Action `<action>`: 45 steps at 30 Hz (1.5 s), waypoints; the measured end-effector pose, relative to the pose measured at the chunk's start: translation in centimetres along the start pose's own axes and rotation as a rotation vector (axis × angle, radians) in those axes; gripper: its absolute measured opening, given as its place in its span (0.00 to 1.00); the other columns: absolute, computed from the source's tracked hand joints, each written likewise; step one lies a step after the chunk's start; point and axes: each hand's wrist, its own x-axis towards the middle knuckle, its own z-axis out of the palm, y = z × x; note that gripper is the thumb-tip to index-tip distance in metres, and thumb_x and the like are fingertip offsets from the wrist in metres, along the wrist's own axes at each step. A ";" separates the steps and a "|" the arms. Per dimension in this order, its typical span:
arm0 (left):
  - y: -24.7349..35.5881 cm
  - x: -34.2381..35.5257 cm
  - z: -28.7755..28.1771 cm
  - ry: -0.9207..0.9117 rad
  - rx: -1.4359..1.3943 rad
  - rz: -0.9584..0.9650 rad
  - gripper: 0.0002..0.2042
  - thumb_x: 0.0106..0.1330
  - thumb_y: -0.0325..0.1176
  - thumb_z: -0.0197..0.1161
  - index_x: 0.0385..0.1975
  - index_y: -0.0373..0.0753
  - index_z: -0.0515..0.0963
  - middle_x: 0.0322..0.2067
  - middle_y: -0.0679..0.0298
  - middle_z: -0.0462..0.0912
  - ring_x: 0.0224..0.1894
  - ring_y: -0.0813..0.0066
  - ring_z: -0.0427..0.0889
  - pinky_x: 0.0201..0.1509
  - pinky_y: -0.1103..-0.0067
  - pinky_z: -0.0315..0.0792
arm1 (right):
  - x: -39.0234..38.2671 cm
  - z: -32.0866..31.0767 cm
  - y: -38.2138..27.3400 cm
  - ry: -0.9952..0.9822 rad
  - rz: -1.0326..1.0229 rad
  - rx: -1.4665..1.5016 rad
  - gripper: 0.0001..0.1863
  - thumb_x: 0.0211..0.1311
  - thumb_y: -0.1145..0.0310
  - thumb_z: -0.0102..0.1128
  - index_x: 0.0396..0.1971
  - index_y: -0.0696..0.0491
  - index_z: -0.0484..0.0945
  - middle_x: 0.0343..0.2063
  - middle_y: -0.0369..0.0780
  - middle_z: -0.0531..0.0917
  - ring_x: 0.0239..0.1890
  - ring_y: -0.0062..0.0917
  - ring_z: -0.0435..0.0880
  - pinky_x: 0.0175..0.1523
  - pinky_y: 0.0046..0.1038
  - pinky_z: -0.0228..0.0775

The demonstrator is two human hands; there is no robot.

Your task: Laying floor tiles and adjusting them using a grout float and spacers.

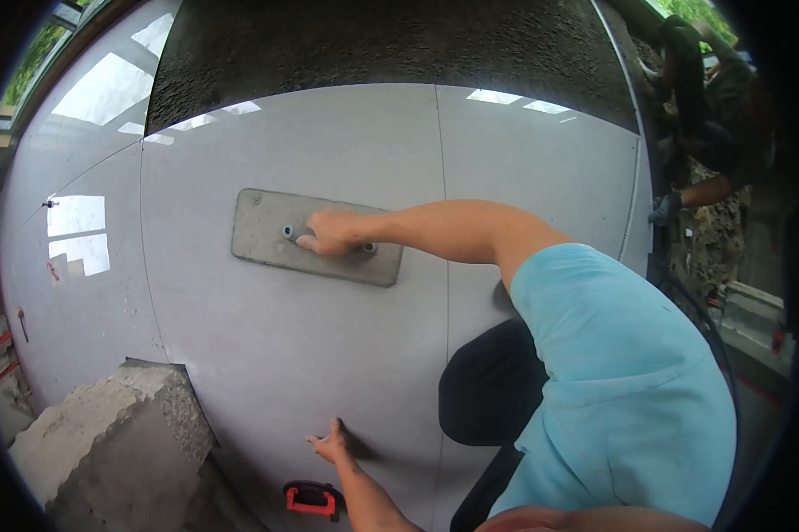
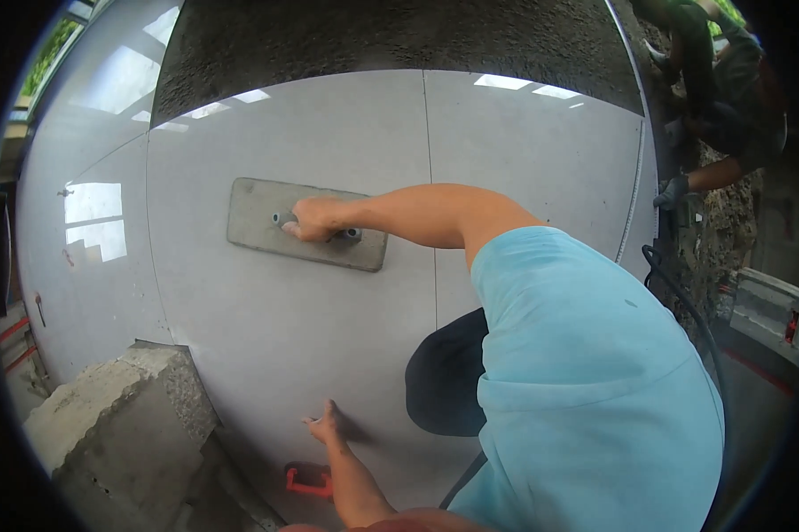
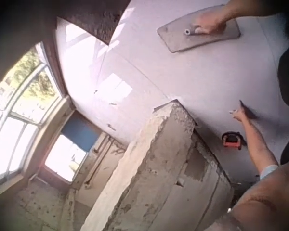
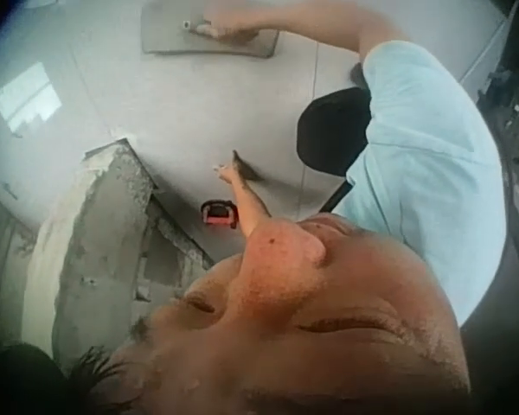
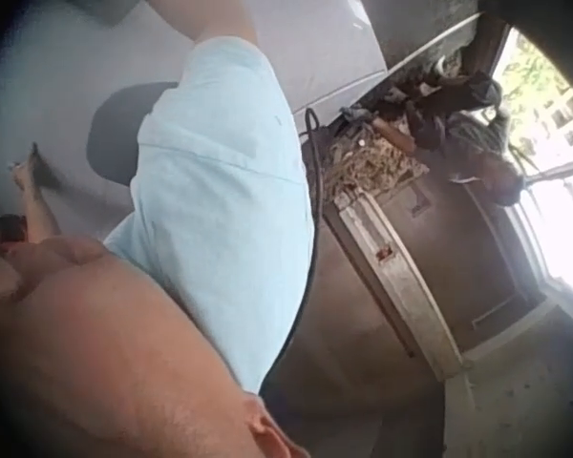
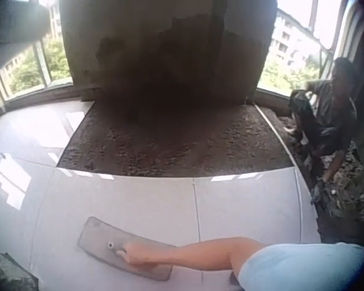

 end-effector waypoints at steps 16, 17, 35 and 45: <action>3.0 -11.8 5.0 -0.067 0.275 0.175 0.63 0.41 0.57 0.80 0.77 0.48 0.46 0.73 0.31 0.39 0.71 0.28 0.54 0.72 0.55 0.58 | 0.3 -4.1 -1.6 -0.288 0.111 -0.332 0.28 0.71 0.45 0.47 0.43 0.57 0.83 0.45 0.49 0.85 0.49 0.46 0.83 0.54 0.43 0.74; 1.2 -14.3 6.3 -0.038 0.354 0.210 0.65 0.40 0.57 0.81 0.77 0.49 0.44 0.74 0.33 0.36 0.70 0.21 0.51 0.70 0.51 0.61 | -0.1 -4.3 -4.7 -0.295 0.039 -0.325 0.28 0.71 0.46 0.48 0.43 0.58 0.84 0.42 0.50 0.85 0.46 0.47 0.84 0.51 0.45 0.75; 4.9 -23.6 7.5 -0.275 0.391 0.141 0.55 0.48 0.60 0.76 0.75 0.64 0.48 0.76 0.47 0.35 0.73 0.25 0.42 0.58 0.56 0.78 | -4.2 5.5 0.4 -0.567 -0.454 -0.566 0.22 0.66 0.53 0.61 0.32 0.61 0.79 0.22 0.49 0.79 0.26 0.40 0.80 0.35 0.38 0.71; 2.7 -22.8 5.9 -0.273 0.309 0.228 0.52 0.53 0.61 0.72 0.76 0.68 0.45 0.77 0.52 0.35 0.72 0.25 0.43 0.60 0.57 0.77 | -9.1 8.6 -4.5 -0.630 -0.626 -0.134 0.18 0.65 0.57 0.61 0.31 0.60 0.77 0.21 0.48 0.77 0.25 0.38 0.79 0.33 0.38 0.69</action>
